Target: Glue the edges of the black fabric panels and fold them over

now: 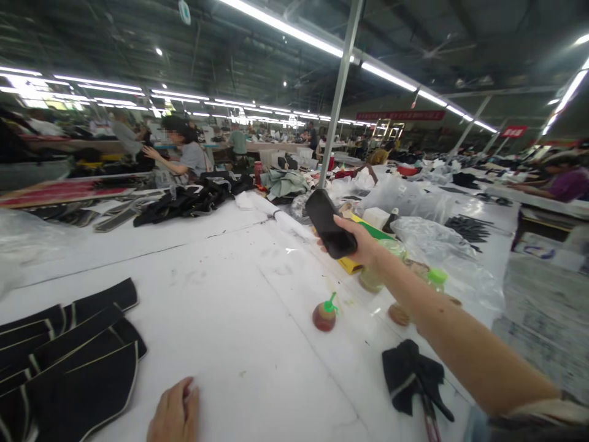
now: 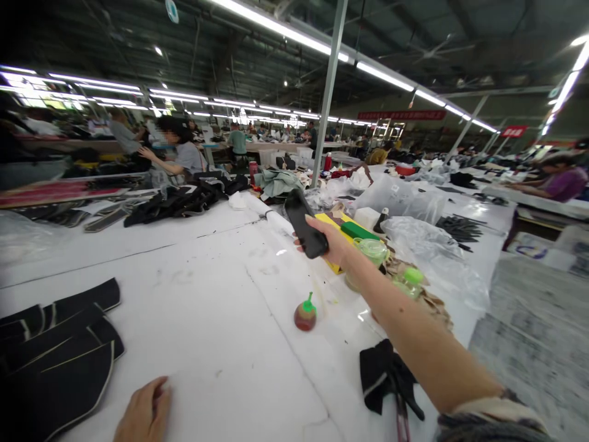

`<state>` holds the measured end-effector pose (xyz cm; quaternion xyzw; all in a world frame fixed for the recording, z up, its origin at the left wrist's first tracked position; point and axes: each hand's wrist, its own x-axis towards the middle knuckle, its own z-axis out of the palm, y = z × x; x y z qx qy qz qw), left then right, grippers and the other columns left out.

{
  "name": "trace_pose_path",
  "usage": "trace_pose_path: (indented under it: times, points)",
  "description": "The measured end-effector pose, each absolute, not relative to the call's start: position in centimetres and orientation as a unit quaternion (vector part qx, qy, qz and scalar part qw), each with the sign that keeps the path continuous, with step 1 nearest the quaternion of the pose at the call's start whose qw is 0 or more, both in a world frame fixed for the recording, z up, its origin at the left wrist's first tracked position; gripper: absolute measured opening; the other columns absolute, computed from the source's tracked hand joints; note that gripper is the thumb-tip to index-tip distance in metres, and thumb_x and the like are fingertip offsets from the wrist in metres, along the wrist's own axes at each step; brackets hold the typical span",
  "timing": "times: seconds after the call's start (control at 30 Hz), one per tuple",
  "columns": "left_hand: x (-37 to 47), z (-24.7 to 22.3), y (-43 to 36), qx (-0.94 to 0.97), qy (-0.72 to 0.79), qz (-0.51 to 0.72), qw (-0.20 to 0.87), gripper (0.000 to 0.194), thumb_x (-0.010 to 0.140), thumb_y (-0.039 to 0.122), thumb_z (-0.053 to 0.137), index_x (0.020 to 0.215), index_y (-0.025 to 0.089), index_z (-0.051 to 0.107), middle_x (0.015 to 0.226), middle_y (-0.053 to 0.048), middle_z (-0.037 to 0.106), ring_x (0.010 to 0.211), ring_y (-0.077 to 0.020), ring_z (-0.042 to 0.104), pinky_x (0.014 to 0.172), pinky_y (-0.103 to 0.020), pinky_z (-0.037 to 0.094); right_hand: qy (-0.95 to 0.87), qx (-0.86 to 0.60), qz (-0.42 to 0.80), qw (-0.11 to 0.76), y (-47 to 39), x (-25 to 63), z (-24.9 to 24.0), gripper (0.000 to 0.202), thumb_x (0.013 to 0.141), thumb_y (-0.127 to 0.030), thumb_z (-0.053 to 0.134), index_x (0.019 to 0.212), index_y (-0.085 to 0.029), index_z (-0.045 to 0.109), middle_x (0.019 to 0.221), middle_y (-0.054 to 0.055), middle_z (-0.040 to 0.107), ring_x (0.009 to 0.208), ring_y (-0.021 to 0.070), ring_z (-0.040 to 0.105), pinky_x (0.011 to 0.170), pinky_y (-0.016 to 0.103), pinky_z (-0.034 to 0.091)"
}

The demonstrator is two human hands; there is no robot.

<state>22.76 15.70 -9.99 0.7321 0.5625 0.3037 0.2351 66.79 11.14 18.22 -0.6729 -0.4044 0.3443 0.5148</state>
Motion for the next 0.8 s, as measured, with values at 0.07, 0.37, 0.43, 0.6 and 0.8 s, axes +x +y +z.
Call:
trace_pose_path:
  times: [0.07,0.37,0.43,0.6,0.8]
  points:
    - [23.5,-9.0,15.4,0.717,0.562,0.323,0.257,0.043,0.077,0.054,0.042,0.097,0.019,0.057,0.1,-0.012,0.064,0.098,-0.0326,0.06,0.093,-0.05,0.044,-0.361,-0.482,0.52,0.605,8.6,61.7,17.6,0.053,0.095,-0.054,0.037,0.118,-0.012,0.058,0.107,0.017,0.07,0.086,0.024,0.069,0.079,0.041,0.056]
    - [23.2,2.2,6.3,0.34,0.336,0.367,0.798,0.043,0.087,0.051,0.054,0.108,0.014,0.063,0.102,-0.009,0.066,0.087,-0.0184,0.062,0.073,-0.029,0.052,-0.224,-0.194,0.734,0.612,-2.3,38.8,7.6,0.078,0.093,-0.069,0.022,0.123,-0.006,0.058,0.109,0.019,0.07,0.088,0.0269,0.069,0.077,0.043,0.055]
    - [21.0,4.2,3.0,0.315,0.265,0.363,0.836,0.039,0.092,0.046,0.051,0.109,0.014,0.064,0.091,-0.006,0.065,0.072,-0.0138,0.059,0.062,-0.025,0.05,-0.208,-0.185,0.746,0.605,-5.2,34.9,5.3,0.074,0.095,-0.065,0.022,0.12,-0.006,0.06,0.104,0.017,0.072,0.088,0.0283,0.069,0.077,0.046,0.055]
    - [14.0,4.2,-4.3,0.297,0.285,0.346,0.843,0.026,0.091,0.037,0.056,0.098,0.013,0.062,0.076,-0.001,0.057,0.055,-0.0082,0.049,0.045,-0.019,0.04,-0.159,-0.207,0.759,0.596,-12.1,27.4,1.1,0.068,0.096,-0.06,0.023,0.116,-0.007,0.062,0.099,0.015,0.072,0.085,0.0287,0.07,0.077,0.051,0.056]
    - [8.8,1.3,-9.5,0.307,0.341,0.335,0.823,0.028,0.081,0.041,0.067,0.089,0.021,0.05,0.068,0.005,0.046,0.048,-0.007,0.044,0.034,-0.015,0.025,-0.126,-0.224,0.79,0.557,-16.8,22.0,-0.7,0.065,0.096,-0.059,0.028,0.118,-0.008,0.062,0.104,0.017,0.072,0.089,0.0295,0.07,0.081,0.052,0.056]
